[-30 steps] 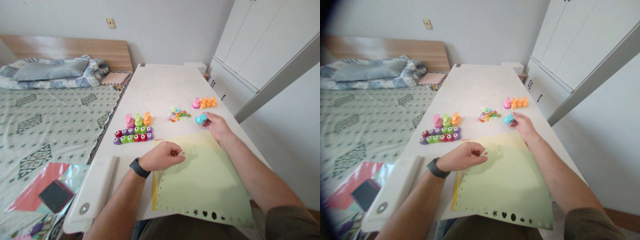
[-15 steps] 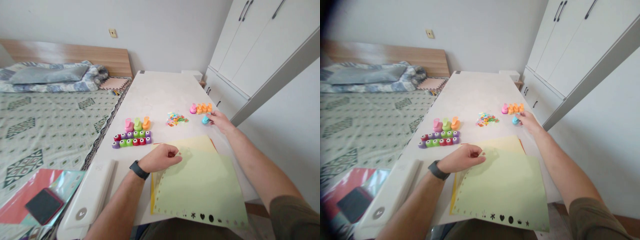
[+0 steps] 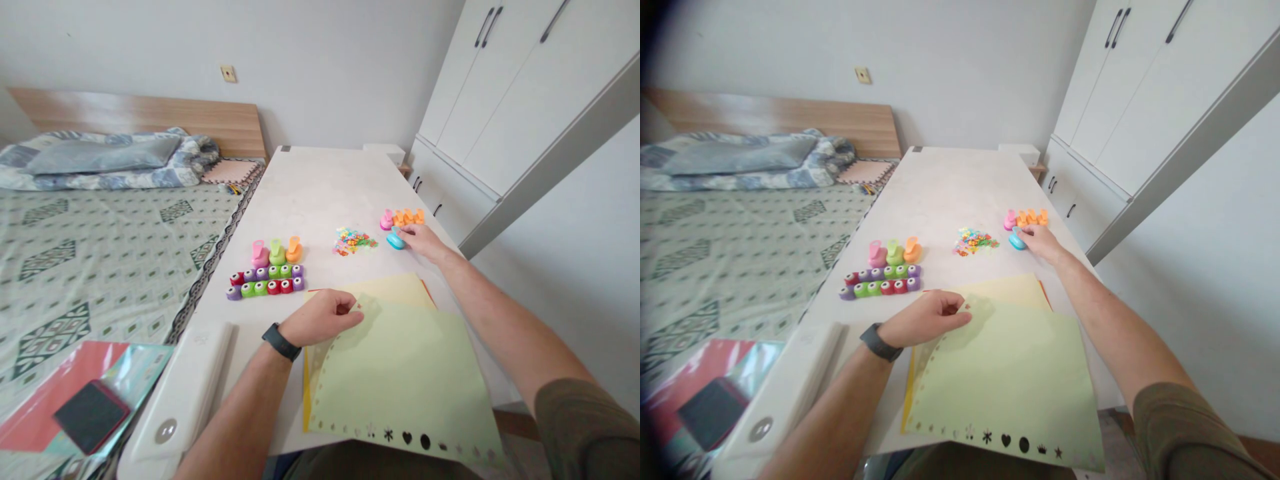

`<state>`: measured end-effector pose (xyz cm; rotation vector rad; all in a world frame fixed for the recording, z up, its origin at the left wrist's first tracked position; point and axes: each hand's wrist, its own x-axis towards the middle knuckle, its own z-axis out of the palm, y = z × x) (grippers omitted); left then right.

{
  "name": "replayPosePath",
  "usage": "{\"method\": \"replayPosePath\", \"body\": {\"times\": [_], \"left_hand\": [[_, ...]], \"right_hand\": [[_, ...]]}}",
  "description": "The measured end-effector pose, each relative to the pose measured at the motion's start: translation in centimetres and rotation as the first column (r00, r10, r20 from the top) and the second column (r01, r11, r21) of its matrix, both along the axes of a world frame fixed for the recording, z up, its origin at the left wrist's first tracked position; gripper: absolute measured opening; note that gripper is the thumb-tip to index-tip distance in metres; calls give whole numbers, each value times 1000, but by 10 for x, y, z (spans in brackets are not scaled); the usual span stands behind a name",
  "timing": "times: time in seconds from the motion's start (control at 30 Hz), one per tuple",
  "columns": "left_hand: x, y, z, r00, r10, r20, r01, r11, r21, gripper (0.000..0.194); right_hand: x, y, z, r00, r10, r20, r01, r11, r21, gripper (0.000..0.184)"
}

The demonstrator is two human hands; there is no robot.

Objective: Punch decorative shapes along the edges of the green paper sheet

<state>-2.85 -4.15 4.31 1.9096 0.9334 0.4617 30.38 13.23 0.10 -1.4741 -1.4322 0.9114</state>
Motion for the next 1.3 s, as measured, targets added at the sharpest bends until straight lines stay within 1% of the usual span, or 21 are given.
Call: {"method": "replayPosePath", "body": {"times": [0.07, 0.13, 0.2, 0.27, 0.4, 0.47, 0.63, 0.87, 0.93, 1.03, 1.07, 1.13, 1.3], "left_hand": [[0, 0, 0, 1000, 4, -4, -4, 1000, 8, 39], [0, 0, -1, 1000, 13, -14, -13, 1000, 16, 39], [0, 0, -2, 999, 23, -24, -22, 1000, 18, 39], [0, 0, -3, 999, 29, -28, -29, 999, 15, 40], [0, 0, -2, 999, 21, -36, -20, 1000, 13, 39], [0, 0, -1, 999, 15, -39, -15, 1000, 14, 39], [0, 0, -1, 999, 19, -43, -18, 999, 29, 36], [0, 1, -3, 995, 82, -59, -79, 995, 52, 37], [0, 1, -1, 994, 91, -62, -88, 995, 56, 37], [0, 1, 1, 993, 101, -68, -97, 994, 59, 35], [0, 1, 1, 992, 107, -69, -103, 993, 60, 35], [1, 1, 0, 990, 123, -69, -118, 991, 64, 34], [1, 1, -2, 982, 182, -45, -180, 982, 51, 30]], "right_hand": [[-2, -2, 1, 985, -26, 168, 22, 999, 29, 28], [-5, -4, 2, 936, -74, 345, 57, 997, 59, 29], [-10, -5, 4, 882, -121, 454, 97, 992, 77, 30], [-15, -4, 5, 840, -161, 518, 135, 987, 88, 29], [-26, 1, 6, 784, -219, 581, 200, 975, 97, 27], [-31, 3, 6, 768, -221, 601, 209, 974, 91, 25], [-38, 9, 4, 762, -214, 611, 210, 974, 79, 25], [-40, 17, 2, 749, -232, 620, 228, 970, 87, 27], [-41, 16, 2, 740, -274, 615, 253, 960, 123, 27], [-44, 10, 5, 728, -373, 575, 269, 927, 261, 29], [-45, 7, 7, 735, -385, 558, 250, 919, 304, 29], [-50, 0, 13, 758, -366, 539, 194, 917, 349, 28], [-63, -16, 30, 825, -225, 518, 46, 941, 335, 26]]}}
